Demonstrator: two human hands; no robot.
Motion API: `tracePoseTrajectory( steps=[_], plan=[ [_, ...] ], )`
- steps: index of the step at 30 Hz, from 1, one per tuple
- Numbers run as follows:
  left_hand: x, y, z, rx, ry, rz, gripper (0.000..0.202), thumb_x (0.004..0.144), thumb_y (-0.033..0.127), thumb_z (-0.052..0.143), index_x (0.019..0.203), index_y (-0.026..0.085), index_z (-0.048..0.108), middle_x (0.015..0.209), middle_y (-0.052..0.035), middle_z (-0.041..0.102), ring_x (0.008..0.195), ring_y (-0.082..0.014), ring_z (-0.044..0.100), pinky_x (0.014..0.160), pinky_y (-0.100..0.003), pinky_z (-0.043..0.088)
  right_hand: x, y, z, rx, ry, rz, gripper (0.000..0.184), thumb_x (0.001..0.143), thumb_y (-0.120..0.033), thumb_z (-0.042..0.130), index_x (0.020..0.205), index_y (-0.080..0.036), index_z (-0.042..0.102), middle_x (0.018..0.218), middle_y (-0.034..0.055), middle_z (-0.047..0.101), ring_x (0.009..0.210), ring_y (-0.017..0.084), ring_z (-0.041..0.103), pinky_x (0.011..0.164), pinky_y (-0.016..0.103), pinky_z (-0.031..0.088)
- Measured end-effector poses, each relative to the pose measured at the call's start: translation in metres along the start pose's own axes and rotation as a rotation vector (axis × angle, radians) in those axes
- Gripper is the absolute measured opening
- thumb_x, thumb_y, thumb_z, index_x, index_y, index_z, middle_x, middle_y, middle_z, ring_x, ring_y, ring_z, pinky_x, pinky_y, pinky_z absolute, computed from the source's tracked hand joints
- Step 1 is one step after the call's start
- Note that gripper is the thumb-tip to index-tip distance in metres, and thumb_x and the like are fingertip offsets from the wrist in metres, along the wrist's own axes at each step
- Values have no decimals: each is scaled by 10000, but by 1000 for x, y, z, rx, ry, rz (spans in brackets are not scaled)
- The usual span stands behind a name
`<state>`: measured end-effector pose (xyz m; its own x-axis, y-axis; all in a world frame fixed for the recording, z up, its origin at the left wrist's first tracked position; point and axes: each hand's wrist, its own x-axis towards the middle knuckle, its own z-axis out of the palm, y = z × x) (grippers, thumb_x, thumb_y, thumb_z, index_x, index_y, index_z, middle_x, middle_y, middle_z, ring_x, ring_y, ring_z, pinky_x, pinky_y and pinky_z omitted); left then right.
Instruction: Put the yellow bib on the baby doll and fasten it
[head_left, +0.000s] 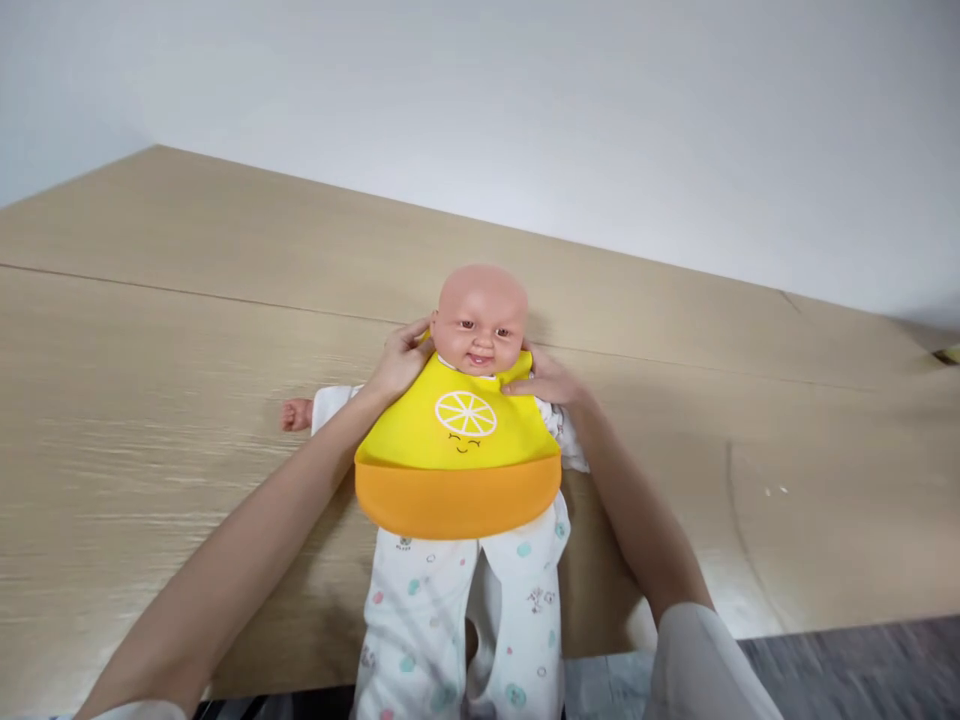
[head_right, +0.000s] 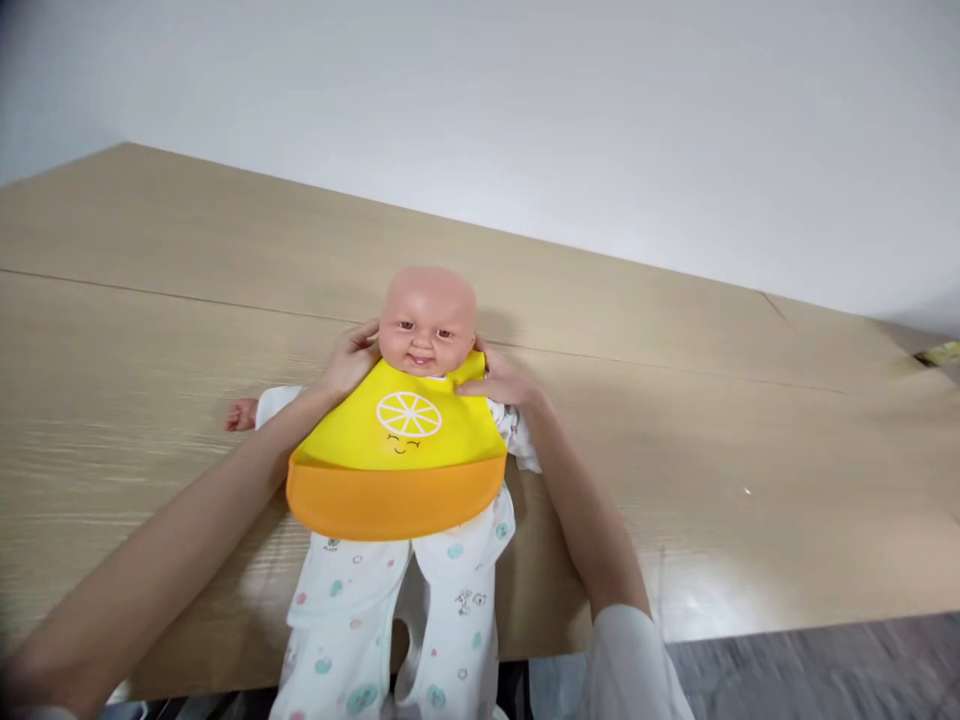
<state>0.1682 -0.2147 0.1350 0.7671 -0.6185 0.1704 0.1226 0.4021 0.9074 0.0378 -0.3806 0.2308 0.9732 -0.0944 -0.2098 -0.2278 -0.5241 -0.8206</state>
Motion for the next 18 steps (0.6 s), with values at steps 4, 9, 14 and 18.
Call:
tracePoseTrajectory(
  steps=[4,9,14,18],
  plan=[
    [3,-6,-1,53,6,18,413,693,328,544,1060,145,593,965,-62,654,767,-195,610,636,-258,490,2,2,1,-1,-3,-35,699,623,-228,673,1224,-180,318,1155,65,483,975,187,516,774,270,473],
    [5,-8,-5,118,-8,68,417,705,318,520,1070,127,592,1009,-85,641,887,-213,588,766,-297,470,2,3,1,-7,-12,-38,737,623,-256,682,1254,-174,309,1231,76,433,1084,197,458,847,259,450],
    [6,0,-6,185,-70,116,391,718,325,493,1033,127,613,1062,-87,619,990,-228,545,856,-323,427,1,5,0,159,16,9,680,605,-217,690,1209,-212,379,1162,69,494,986,200,528,760,256,489],
    [4,5,-3,223,-55,38,379,696,344,512,984,129,632,960,-88,656,927,-238,572,791,-319,460,4,6,2,330,59,29,538,666,-268,644,1162,-218,444,1130,54,522,962,183,542,777,246,476]
  ],
)
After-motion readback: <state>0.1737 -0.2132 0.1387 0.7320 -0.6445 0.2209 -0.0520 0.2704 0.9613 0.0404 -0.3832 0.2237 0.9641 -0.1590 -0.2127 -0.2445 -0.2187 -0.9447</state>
